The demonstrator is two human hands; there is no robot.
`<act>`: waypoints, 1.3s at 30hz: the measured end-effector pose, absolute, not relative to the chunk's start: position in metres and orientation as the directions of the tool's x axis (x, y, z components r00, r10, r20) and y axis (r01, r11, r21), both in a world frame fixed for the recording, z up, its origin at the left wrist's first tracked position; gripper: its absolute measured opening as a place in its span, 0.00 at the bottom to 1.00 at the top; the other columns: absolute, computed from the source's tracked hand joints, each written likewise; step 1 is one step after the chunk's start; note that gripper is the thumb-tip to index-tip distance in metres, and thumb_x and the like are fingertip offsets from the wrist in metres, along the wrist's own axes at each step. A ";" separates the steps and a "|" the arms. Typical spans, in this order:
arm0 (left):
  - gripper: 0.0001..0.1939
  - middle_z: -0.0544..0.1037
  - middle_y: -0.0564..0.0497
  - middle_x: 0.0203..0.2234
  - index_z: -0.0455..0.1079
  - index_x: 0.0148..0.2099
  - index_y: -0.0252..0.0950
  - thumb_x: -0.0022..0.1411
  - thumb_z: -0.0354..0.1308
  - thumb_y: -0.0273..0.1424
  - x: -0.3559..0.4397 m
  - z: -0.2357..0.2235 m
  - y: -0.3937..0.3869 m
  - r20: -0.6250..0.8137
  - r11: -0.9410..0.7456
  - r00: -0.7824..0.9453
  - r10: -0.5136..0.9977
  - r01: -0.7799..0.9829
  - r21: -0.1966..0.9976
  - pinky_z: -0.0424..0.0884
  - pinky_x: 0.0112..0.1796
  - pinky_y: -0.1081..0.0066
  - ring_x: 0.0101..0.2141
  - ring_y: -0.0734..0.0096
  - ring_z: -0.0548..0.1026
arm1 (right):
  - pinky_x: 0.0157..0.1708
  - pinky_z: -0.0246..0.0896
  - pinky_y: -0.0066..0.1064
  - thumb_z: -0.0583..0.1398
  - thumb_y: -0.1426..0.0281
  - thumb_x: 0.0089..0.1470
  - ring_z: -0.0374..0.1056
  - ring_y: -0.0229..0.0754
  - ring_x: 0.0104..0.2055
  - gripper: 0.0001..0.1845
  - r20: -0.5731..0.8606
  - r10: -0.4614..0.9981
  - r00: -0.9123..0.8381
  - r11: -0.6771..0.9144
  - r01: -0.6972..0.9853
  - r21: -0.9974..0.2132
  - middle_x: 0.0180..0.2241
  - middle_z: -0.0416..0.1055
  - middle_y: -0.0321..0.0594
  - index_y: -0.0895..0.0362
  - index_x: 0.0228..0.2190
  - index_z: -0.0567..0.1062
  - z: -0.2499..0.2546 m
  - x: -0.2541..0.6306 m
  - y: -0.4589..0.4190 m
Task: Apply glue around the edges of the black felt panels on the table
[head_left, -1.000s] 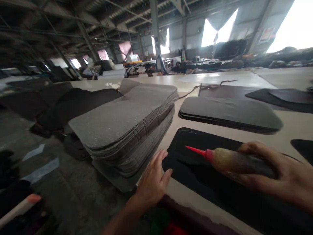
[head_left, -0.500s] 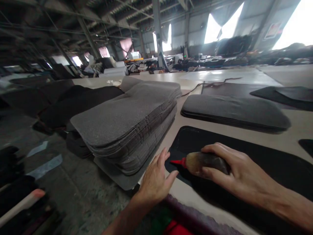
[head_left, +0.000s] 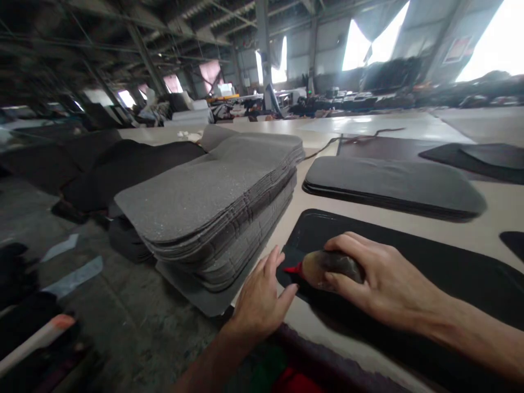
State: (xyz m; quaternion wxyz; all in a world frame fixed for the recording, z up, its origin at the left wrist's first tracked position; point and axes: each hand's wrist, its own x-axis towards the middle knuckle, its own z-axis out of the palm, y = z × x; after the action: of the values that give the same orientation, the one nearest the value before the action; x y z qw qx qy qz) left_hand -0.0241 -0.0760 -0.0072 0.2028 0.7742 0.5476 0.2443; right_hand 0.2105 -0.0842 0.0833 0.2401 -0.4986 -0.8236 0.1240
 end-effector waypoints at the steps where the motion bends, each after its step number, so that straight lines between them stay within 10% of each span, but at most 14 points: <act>1: 0.40 0.68 0.42 0.64 0.45 0.71 0.33 0.64 0.57 0.35 -0.024 -0.007 -0.076 0.159 -0.322 0.283 0.946 0.749 0.579 0.59 0.65 0.54 0.64 0.59 0.62 | 0.33 0.61 0.35 0.56 0.67 0.58 0.67 0.42 0.33 0.10 0.272 0.876 -0.399 0.482 0.760 -0.436 0.37 0.70 0.39 0.54 0.42 0.73 0.085 0.209 -0.084; 39: 0.39 0.68 0.42 0.63 0.46 0.71 0.33 0.63 0.59 0.36 -0.023 -0.009 -0.074 0.173 -0.328 0.280 0.944 0.765 0.554 0.60 0.64 0.55 0.64 0.59 0.63 | 0.31 0.55 0.34 0.58 0.68 0.58 0.64 0.41 0.31 0.04 0.157 0.851 -0.502 0.525 0.790 -0.318 0.32 0.67 0.36 0.52 0.33 0.72 0.120 0.215 -0.087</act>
State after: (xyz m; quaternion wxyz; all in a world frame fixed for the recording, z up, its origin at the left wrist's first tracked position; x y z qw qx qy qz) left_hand -0.0226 -0.0739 -0.0090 0.1852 0.7783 0.5491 0.2418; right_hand 0.2152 -0.0868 0.1199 0.1481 -0.4765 -0.8605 0.1029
